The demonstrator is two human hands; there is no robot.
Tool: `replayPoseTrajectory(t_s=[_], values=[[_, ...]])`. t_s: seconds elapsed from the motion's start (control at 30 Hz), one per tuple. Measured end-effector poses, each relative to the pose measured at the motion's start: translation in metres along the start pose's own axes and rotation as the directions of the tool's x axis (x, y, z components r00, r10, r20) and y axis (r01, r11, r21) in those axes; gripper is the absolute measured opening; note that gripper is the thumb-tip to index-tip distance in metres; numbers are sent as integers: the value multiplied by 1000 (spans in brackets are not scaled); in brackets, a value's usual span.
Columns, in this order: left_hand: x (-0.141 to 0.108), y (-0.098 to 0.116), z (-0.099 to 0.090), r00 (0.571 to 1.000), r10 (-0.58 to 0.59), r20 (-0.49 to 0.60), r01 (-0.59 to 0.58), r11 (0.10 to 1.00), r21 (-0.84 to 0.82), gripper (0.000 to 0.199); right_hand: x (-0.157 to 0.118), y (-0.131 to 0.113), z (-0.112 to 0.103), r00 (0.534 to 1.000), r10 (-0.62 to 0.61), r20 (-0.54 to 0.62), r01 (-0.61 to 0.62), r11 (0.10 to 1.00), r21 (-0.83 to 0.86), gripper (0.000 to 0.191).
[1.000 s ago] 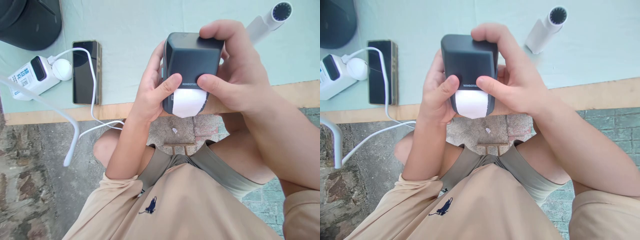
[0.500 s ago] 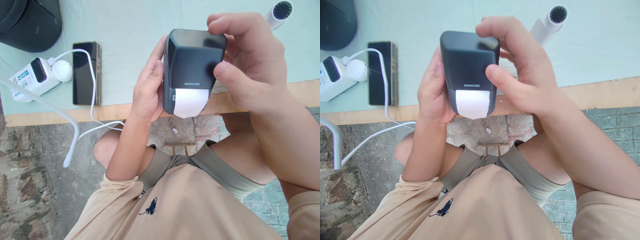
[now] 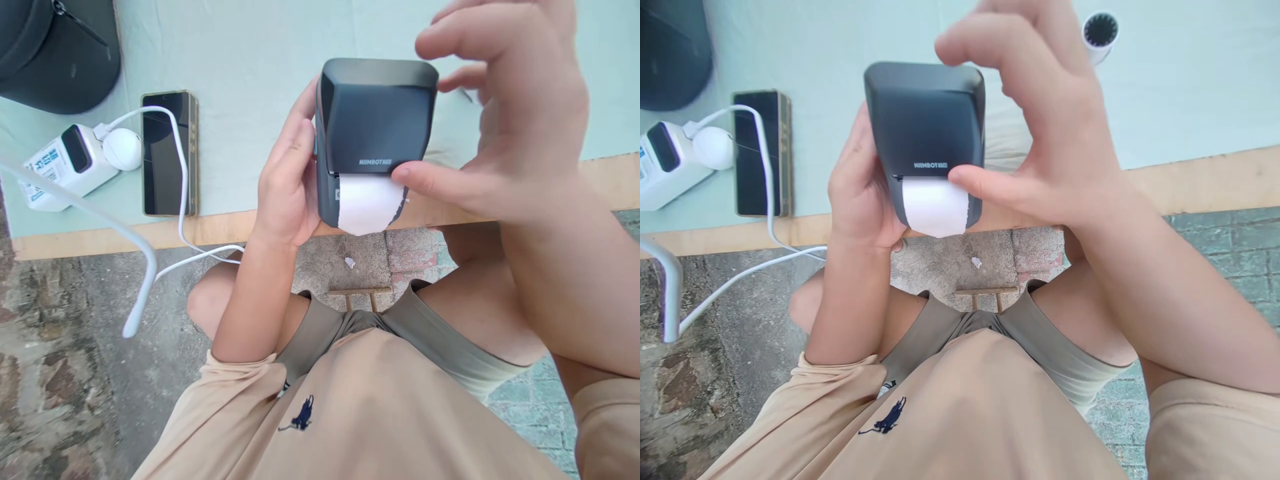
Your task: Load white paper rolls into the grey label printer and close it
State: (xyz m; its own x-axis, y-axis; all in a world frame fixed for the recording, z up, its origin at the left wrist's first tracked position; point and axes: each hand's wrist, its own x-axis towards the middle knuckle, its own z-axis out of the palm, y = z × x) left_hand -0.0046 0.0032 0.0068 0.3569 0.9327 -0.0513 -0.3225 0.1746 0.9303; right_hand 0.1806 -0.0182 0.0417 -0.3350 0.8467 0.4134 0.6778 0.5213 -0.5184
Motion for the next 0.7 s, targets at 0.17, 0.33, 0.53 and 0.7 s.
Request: replayPoseTrajectory(t_s=[0.17,0.33,0.53,0.7], values=[[0,0,0,995,18,94,-12,998,-63,41,9,-21,-6,968,208,-139,-208,978,15,35],[-1,-3,0,992,56,112,-46,995,-92,40,23,-32,-5,942,290,-169,-245,938,247,48],[-3,0,2,997,27,75,-20,995,-93,43,26,-21,-1,964,220,147,-156,921,-356,25],[-2,-1,-1,993,20,116,-22,1000,17,44,33,-17,2,875,357,327,-163,853,-496,35]])
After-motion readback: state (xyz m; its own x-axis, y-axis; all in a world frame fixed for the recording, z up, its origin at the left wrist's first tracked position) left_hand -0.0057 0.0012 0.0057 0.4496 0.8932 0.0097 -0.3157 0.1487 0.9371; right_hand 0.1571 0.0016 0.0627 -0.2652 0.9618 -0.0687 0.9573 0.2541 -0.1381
